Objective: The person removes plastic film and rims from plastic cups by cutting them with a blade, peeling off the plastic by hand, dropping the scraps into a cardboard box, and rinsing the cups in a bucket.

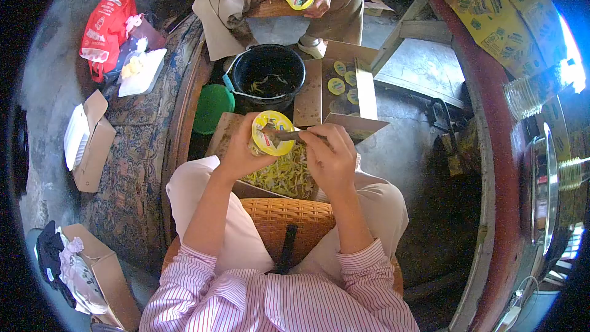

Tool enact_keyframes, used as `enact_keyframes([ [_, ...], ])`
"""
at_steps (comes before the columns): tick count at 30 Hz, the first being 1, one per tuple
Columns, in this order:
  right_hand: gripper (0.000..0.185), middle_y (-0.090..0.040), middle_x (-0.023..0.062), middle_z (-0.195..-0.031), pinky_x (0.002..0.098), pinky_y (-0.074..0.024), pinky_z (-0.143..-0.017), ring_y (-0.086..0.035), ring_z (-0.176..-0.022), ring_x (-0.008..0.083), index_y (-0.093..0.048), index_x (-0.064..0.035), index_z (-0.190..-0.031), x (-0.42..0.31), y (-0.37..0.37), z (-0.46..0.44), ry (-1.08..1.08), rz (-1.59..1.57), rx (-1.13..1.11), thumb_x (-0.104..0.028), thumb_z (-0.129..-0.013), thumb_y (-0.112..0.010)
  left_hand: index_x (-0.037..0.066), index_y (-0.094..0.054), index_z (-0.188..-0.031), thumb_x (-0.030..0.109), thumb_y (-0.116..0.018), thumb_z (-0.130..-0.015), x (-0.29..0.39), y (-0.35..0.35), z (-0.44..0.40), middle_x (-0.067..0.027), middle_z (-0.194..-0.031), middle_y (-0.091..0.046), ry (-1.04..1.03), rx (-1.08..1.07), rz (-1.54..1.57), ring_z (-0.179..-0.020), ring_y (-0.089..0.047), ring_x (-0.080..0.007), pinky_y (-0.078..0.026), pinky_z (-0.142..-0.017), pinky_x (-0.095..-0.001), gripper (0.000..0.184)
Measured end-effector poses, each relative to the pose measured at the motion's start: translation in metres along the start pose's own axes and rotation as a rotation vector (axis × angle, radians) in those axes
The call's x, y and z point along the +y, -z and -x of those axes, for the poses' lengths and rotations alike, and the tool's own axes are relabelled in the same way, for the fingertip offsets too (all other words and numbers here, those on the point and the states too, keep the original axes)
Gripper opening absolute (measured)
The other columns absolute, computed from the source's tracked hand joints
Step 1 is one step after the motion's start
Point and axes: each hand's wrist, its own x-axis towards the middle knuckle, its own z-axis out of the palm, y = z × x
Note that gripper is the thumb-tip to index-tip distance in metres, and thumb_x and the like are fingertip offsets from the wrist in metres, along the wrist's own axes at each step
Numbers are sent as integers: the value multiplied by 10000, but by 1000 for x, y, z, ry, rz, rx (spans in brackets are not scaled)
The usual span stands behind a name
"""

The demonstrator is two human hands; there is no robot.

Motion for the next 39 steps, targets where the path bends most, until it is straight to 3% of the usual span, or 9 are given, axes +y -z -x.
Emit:
enact_keyframes([
  [5, 244, -581, 58, -802, 333, -478, -649, -575, -761, 241, -654, -49, -797, 8, 1, 0, 93, 56, -7, 49, -576, -619, 26, -474, -1119, 55, -691, -587, 7, -2, 0, -58, -1039, -478, -184, -85, 42, -1003, -485, -156, -357, -924, -282, 576],
  [11, 250, -582, 49, -794, 339, -478, -659, -574, -758, 233, -652, -52, -803, 9, -1, 2, 132, 81, -41, 24, -569, -613, 37, -454, -1139, 63, -690, -610, 6, -3, 5, -69, -1046, -516, -110, -67, 171, -989, -505, -169, -370, -909, -290, 579],
  [17, 247, -572, 39, -763, 336, -474, -643, -565, -730, 217, -645, -49, -810, 8, -6, 4, 157, 64, -82, 14, -574, -610, 23, -448, -1120, 89, -717, -610, 6, 1, 5, -100, -1039, -537, -67, -118, -8, -1011, -517, -194, -390, -898, -322, 580],
  [29, 488, -536, 64, -653, 305, -472, -587, -554, -618, 196, -554, 18, -1111, 15, -10, 4, 237, 78, -101, 66, -626, -559, 9, -459, -1129, 173, -784, -578, 9, 1, 6, -128, -1022, -552, -66, -97, -129, -961, -560, -227, -432, -864, -327, 660],
  [39, 503, -570, 82, -688, 292, -474, -530, -562, -590, 187, -521, 43, -1142, 20, -11, 12, 213, 42, -85, 73, -643, -583, -7, -480, -1110, 137, -758, -594, 8, -1, 5, -114, -1005, -580, -54, -122, -76, -942, -568, -186, -436, -850, -308, 604],
])
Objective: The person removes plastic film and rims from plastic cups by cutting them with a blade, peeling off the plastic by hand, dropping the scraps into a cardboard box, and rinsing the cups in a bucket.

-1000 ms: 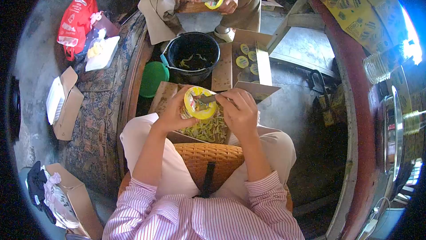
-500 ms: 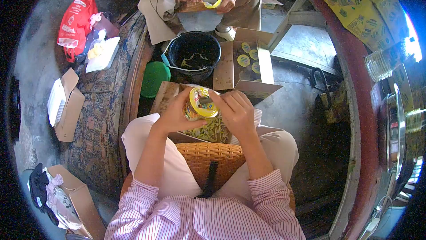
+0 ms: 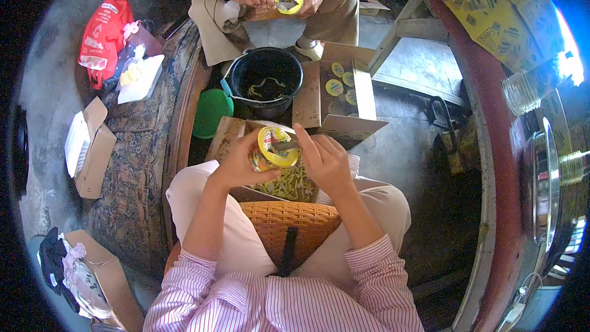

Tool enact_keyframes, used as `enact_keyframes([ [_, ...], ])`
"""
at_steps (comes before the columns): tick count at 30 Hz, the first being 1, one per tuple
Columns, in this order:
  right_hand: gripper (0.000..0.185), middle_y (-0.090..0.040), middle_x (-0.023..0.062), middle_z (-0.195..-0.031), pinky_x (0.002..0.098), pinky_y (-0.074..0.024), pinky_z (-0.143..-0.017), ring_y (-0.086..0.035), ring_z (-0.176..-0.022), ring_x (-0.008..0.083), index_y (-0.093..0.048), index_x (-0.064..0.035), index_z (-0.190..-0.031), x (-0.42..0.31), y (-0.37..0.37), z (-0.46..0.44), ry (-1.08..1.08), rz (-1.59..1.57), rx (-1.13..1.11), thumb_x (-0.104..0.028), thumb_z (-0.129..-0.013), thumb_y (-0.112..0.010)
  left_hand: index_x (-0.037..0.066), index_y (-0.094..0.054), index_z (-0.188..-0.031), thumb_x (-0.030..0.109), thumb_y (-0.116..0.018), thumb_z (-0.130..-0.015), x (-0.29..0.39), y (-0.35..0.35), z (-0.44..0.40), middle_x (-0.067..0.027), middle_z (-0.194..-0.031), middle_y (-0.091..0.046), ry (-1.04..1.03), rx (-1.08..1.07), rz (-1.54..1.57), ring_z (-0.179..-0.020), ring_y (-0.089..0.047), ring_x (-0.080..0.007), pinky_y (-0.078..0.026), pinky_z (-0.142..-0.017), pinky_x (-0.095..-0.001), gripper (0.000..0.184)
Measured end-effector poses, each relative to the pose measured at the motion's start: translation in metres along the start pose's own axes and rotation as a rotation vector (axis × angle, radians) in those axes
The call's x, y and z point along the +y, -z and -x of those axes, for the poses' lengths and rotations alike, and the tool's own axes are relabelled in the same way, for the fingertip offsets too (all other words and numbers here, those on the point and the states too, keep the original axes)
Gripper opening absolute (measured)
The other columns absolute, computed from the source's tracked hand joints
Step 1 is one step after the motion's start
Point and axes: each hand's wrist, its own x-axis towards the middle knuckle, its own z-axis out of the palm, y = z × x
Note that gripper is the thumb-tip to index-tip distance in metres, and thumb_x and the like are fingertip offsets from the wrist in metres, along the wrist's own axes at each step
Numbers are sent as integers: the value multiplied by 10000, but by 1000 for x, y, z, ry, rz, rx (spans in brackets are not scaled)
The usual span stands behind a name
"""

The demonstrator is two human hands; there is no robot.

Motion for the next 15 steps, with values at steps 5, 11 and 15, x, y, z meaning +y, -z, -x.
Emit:
enact_keyframes([
  [5, 510, -572, 84, -694, 292, -475, -527, -561, -588, 188, -510, 58, -1144, -1, -3, 2, 19, 1, 21, 79, -640, -584, -3, -490, -1106, 91, -740, -604, 4, 1, 1, -73, -1004, -583, 0, -3, 111, -942, -546, -131, -423, -850, -286, 569],
  [11, 505, -573, 84, -687, 292, -469, -509, -553, -569, 188, -511, 63, -1139, -3, -5, 2, 17, -22, 53, 92, -642, -589, 3, -501, -1111, 67, -732, -608, -1, 2, 2, -56, -1012, -582, 14, -20, 172, -951, -533, -120, -413, -862, -276, 557],
  [15, 504, -573, 90, -683, 297, -465, -500, -548, -561, 188, -509, 62, -1144, -5, -4, 2, 10, -42, 42, 97, -648, -592, 22, -507, -1119, 69, -726, -625, -4, 1, 2, -34, -1000, -579, 53, -58, 199, -919, -527, -100, -424, -816, -262, 542],
])
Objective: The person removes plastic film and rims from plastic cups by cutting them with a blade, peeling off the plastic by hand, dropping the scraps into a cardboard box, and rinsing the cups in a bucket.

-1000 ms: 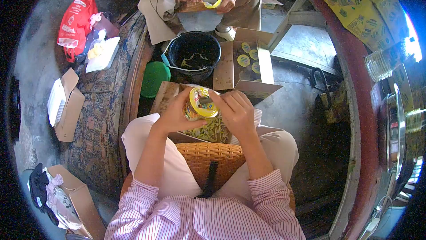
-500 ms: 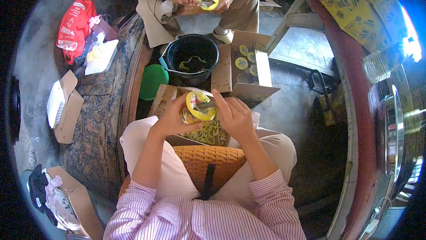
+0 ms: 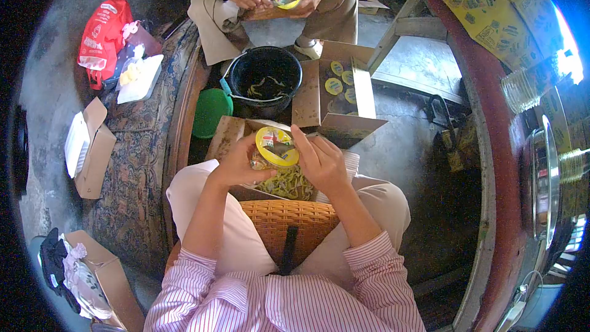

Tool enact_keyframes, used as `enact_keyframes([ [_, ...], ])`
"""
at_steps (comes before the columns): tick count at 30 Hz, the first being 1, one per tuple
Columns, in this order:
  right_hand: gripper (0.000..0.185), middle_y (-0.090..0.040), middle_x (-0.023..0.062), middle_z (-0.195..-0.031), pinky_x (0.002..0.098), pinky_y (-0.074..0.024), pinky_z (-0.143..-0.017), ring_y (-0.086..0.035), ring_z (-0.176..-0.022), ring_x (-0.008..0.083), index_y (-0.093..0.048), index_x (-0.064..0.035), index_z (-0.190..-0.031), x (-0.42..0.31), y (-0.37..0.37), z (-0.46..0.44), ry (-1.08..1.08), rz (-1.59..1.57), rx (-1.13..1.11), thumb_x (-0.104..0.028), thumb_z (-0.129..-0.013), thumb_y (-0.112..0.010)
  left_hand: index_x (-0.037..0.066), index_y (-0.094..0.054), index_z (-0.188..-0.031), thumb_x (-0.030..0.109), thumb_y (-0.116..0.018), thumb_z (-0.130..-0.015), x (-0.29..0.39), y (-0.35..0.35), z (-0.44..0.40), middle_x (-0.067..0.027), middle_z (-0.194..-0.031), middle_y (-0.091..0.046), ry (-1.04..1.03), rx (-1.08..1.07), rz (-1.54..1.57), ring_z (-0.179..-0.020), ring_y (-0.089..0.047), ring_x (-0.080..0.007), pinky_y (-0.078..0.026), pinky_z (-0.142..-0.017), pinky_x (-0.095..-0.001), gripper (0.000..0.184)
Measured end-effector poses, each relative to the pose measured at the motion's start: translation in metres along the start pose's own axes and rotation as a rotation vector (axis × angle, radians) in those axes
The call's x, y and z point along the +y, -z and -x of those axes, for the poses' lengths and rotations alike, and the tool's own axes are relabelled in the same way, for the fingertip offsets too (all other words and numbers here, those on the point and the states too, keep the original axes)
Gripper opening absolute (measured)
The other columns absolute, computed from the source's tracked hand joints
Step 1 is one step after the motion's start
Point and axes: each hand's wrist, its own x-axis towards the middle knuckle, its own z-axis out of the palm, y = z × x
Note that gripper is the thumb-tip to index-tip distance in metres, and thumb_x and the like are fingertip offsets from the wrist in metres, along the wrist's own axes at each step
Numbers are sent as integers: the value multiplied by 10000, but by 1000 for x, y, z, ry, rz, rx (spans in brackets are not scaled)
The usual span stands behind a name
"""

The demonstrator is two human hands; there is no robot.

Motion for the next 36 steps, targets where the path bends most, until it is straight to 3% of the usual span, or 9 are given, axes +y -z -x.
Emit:
enact_keyframes([
  [5, 522, -575, 96, -684, 303, -468, -504, -549, -561, 191, -503, 65, -1152, -3, 3, -2, -2, -34, -4, 110, -639, -582, 43, -515, -1123, 70, -724, -645, 0, 0, 0, -10, -964, -583, 37, -51, 77, -866, -522, -79, -427, -747, -239, 522],
  [8, 522, -578, 98, -689, 301, -468, -504, -553, -567, 193, -504, 67, -1149, -2, 1, 0, -7, -42, 7, 115, -634, -578, 38, -515, -1124, 74, -722, -656, 3, 2, 2, -10, -956, -589, 103, -74, 32, -882, -530, -85, -431, -767, -244, 512],
  [11, 549, -625, 83, -768, 301, -501, -599, -611, -662, 214, -471, 75, -1159, -3, 6, 1, -19, -18, -57, 126, -632, -615, 40, -516, -1127, 77, -713, -671, -15, 2, 1, -18, -977, -586, 102, -110, 210, -903, -537, -91, -433, -790, -250, 498],
  [14, 553, -625, 86, -759, 297, -499, -600, -613, -663, 211, -469, 76, -1163, -2, 6, 2, -31, -15, -54, 120, -634, -625, 44, -505, -1142, 71, -699, -683, -12, 2, 4, -26, -1020, -578, 200, -157, 339, -963, -523, -101, -435, -813, -260, 499],
  [17, 466, -579, 95, -675, 294, -456, -483, -543, -533, 194, -501, 51, -1150, -1, 4, -3, -30, -65, 37, 79, -700, -618, 44, -478, -1170, 62, -695, -686, -10, 0, 2, -38, -1091, -549, 110, -126, 307, -1020, -494, -109, -414, -859, -276, 531],
  [20, 471, -586, 92, -686, 295, -454, -487, -544, -541, 197, -504, 42, -1149, 6, 7, -5, -36, -13, 60, 76, -694, -620, 48, -433, -1221, 32, -654, -697, -16, 11, 2, -46, -1138, -520, 62, -149, 214, -1068, -467, -121, -379, -909, -292, 569],
  [26, 495, -596, 85, -702, 309, -462, -514, -546, -560, 206, -504, 34, -1155, 8, 12, -7, -25, -15, 34, 76, -673, -607, 49, -356, -1291, 20, -578, -704, -12, 2, 2, -52, -1132, -512, 107, 61, 215, -1051, -480, -132, -359, -926, -300, 629],
  [32, 503, -586, 90, -683, 297, -466, -513, -559, -573, 200, -518, 20, -1154, 8, 11, -4, -57, 2, 8, 78, -661, -600, 31, -381, -1247, 91, -714, -657, -6, -6, -1, -74, -1128, -518, -83, 96, -159, -1049, -495, -144, -389, -905, -306, 680],
  [36, 484, -582, 91, -675, 294, -477, -525, -571, -586, 196, -533, 23, -1136, 6, 11, -5, -55, -6, -14, 73, -660, -605, 29, -401, -1220, 121, -759, -630, -3, -9, -6, -83, -1113, -532, -27, 117, -142, -1040, -510, -161, -398, -901, -306, 696],
])
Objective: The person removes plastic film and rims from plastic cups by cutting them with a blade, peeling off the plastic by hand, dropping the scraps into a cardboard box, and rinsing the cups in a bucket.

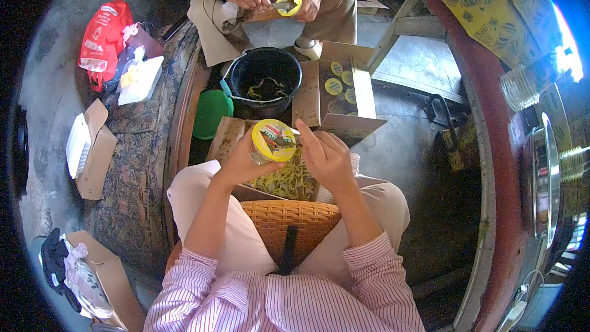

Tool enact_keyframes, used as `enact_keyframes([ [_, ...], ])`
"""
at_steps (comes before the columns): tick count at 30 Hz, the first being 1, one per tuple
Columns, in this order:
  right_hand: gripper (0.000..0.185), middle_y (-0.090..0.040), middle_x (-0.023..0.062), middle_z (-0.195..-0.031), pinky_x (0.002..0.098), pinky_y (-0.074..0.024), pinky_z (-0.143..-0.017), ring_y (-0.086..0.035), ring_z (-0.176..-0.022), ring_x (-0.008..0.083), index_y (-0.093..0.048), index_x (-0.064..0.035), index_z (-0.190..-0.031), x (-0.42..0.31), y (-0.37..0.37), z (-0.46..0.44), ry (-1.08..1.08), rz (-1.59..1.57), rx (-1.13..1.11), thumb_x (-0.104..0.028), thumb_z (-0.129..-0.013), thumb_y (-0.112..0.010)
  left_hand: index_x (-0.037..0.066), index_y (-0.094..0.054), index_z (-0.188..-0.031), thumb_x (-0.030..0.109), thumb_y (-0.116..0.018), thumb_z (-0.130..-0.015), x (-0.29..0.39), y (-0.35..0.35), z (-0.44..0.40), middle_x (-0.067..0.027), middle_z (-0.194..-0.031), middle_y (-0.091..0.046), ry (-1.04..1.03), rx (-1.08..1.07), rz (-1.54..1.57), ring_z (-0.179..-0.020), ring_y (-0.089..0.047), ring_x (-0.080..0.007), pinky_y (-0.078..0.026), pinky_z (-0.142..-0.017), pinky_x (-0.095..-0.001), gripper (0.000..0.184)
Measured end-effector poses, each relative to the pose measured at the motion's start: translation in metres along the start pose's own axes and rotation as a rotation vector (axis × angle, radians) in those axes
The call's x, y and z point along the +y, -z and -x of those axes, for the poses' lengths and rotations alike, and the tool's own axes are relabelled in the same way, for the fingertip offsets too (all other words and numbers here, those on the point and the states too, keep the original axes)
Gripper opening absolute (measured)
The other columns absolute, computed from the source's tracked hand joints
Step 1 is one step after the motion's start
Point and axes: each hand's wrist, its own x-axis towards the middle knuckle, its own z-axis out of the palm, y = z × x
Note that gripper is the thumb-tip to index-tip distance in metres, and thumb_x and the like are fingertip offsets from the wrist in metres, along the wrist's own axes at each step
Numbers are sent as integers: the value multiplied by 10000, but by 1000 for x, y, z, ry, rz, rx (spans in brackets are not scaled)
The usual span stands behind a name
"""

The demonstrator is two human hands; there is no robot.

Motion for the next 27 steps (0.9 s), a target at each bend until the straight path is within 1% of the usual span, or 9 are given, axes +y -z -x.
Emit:
enact_keyframes([
  [2, 476, -585, 91, -679, 295, -483, -531, -575, -591, 196, -539, 25, -1127, -1, -1, 0, 5, -6, 0, 71, -658, -606, 27, -407, -1213, 115, -754, -634, 0, 0, 0, -89, -1105, -538, 24, -1, 12, -1040, -513, -168, -396, -910, -309, 680],
  [5, 477, -591, 95, -691, 300, -491, -536, -578, -593, 199, -539, 30, -1124, -3, -3, 0, 14, -13, -2, 67, -653, -608, 23, -423, -1199, 114, -754, -632, -2, -1, 0, -100, -1099, -543, -19, 10, -68, -1037, -521, -178, -401, -910, -316, 663],
  [8, 480, -597, 99, -703, 302, -493, -533, -582, -595, 201, -532, 36, -1129, -4, -2, 0, 14, -2, -1, 65, -656, -608, 21, -434, -1190, 118, -754, -633, -1, 0, 0, -108, -1106, -541, -1, 10, -60, -1029, -528, -184, -406, -909, -320, 649],
  [11, 482, -598, 99, -707, 300, -495, -532, -583, -595, 200, -524, 42, -1135, -2, -4, 2, 13, -9, 0, 69, -662, -610, 19, -439, -1187, 128, -757, -632, 1, 0, 0, -108, -1098, -546, -26, -5, -59, -1016, -536, -190, -411, -905, -322, 648],
  [14, 487, -598, 99, -705, 297, -496, -529, -584, -592, 195, -515, 46, -1143, -1, -5, 2, 16, -13, 20, 71, -667, -615, 20, -440, -1185, 135, -758, -633, -1, -1, 1, -96, -1085, -554, -19, 7, -120, -994, -543, -174, -437, -857, -309, 647],
  [20, 484, -602, 104, -708, 293, -500, -528, -586, -590, 193, -518, 48, -1142, -2, -6, 3, 30, -9, 27, 68, -671, -625, 39, -447, -1181, 135, -753, -632, 0, 4, 1, -75, -1071, -565, 39, -48, -49, -941, -554, -147, -454, -755, -270, 635],
  [23, 481, -604, 104, -712, 294, -502, -538, -589, -598, 195, -519, 47, -1144, -7, -3, 0, 11, -14, 16, 67, -674, -620, 42, -456, -1170, 124, -750, -621, -1, 3, 0, -74, -1045, -573, -23, 25, -66, -920, -557, -151, -454, -748, -272, 629],
  [26, 486, -600, 104, -707, 295, -497, -535, -583, -593, 195, -514, 46, -1154, -9, -2, 1, -34, -11, -27, 65, -679, -612, 32, -459, -1162, 129, -748, -613, -6, 2, -1, -89, -1018, -576, -116, 60, -189, -907, -559, -178, -451, -740, -284, 628],
  [27, 487, -598, 104, -705, 296, -494, -533, -580, -590, 197, -512, 47, -1156, -9, -3, 1, -36, -11, -24, 65, -680, -610, 30, -457, -1162, 134, -748, -612, -8, 0, -1, -97, -1016, -575, -112, 55, -190, -905, -558, -191, -449, -742, -290, 631],
])
